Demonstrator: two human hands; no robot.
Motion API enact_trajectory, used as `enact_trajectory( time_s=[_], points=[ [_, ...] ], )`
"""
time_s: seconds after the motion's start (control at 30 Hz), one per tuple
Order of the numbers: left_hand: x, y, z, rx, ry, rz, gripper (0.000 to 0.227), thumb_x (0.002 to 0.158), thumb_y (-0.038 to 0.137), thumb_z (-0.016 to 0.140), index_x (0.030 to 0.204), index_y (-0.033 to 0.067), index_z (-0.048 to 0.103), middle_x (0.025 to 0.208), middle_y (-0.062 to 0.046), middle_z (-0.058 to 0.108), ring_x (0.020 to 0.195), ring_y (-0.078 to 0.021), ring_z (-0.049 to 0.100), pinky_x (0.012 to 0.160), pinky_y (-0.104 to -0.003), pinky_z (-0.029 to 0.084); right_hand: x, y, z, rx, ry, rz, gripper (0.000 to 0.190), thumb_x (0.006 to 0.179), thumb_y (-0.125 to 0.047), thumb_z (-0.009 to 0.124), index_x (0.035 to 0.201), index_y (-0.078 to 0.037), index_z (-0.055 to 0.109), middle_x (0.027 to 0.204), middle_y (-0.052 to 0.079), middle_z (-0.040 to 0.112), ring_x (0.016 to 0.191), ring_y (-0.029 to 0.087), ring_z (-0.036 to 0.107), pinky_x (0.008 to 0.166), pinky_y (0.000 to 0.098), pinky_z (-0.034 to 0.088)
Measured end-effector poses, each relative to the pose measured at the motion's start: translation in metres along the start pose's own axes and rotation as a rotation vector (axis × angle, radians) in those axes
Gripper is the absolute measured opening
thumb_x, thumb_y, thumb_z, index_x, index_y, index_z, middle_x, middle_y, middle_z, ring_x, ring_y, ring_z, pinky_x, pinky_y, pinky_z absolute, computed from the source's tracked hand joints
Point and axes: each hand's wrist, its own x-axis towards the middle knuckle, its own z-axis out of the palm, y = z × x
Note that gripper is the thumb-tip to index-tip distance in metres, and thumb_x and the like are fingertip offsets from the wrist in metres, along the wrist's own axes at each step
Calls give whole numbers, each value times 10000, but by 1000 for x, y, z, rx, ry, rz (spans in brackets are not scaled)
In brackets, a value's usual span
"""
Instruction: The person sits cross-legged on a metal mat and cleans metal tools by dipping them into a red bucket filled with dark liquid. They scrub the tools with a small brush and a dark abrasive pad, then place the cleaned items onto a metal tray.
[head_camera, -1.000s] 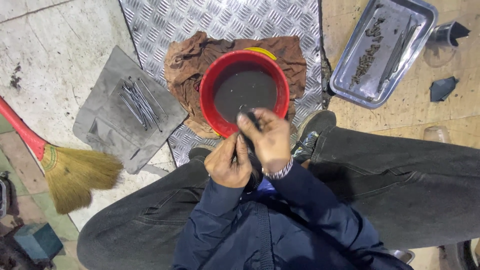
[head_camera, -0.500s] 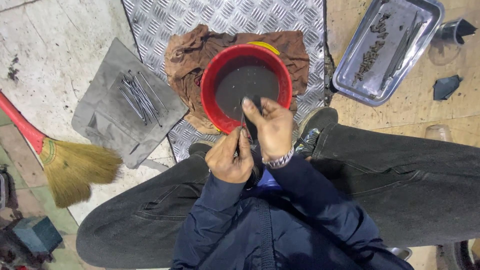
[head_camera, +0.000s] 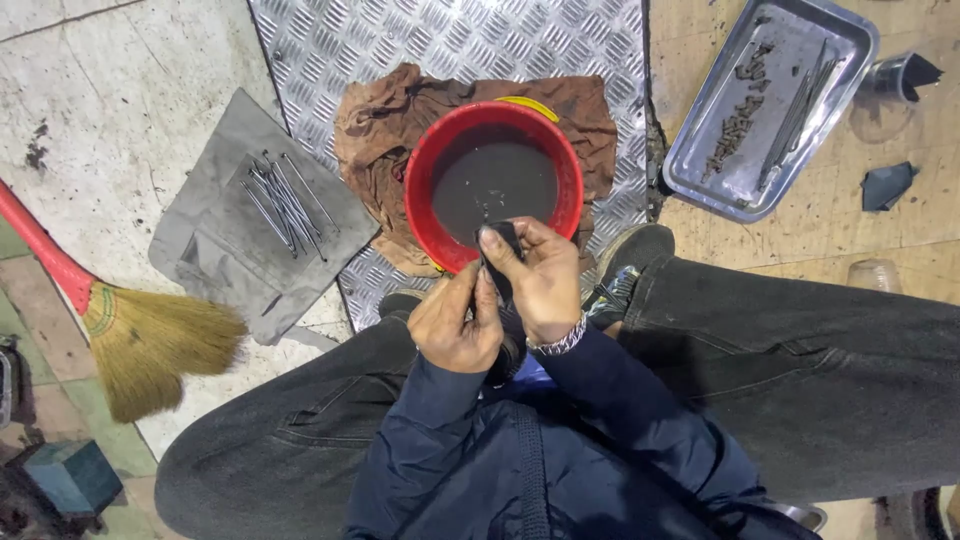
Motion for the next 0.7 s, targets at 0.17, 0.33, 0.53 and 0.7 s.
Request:
enact_trajectory(
  time_s=[0.17,0.33,0.53,0.7],
  points=[
    [-7,-2,4,-8,16,26,39,873,-22,735,900,-20,764,597,-151,647,468,-320,608,461,-361,492,1,-14,1,28,32,-38,120,900,-123,812,943,-27,752,800,13,686,778,57,605,717,221,564],
    [-10,-7,5,-1,14,48,65,859,-38,738,911,-23,773,599,-137,652,460,-288,602,473,-344,496,6,-8,-2,70,50,27,130,871,-106,830,911,-14,747,769,18,691,719,66,621,661,225,578],
    [-5,-5,5,-10,-1,53,59,873,-16,741,922,-17,773,619,-131,666,480,-290,622,489,-345,505,6,-6,-4,91,99,44,168,847,-110,848,912,-34,714,764,10,695,676,68,648,619,207,583],
    [-10,-1,0,-196,-115,-280,132,932,127,704,966,36,793,643,-133,708,511,-336,657,488,-376,501,31,-20,-6,-16,107,-134,126,910,-181,811,903,-103,713,737,-54,651,679,4,598,629,162,549]
  ],
)
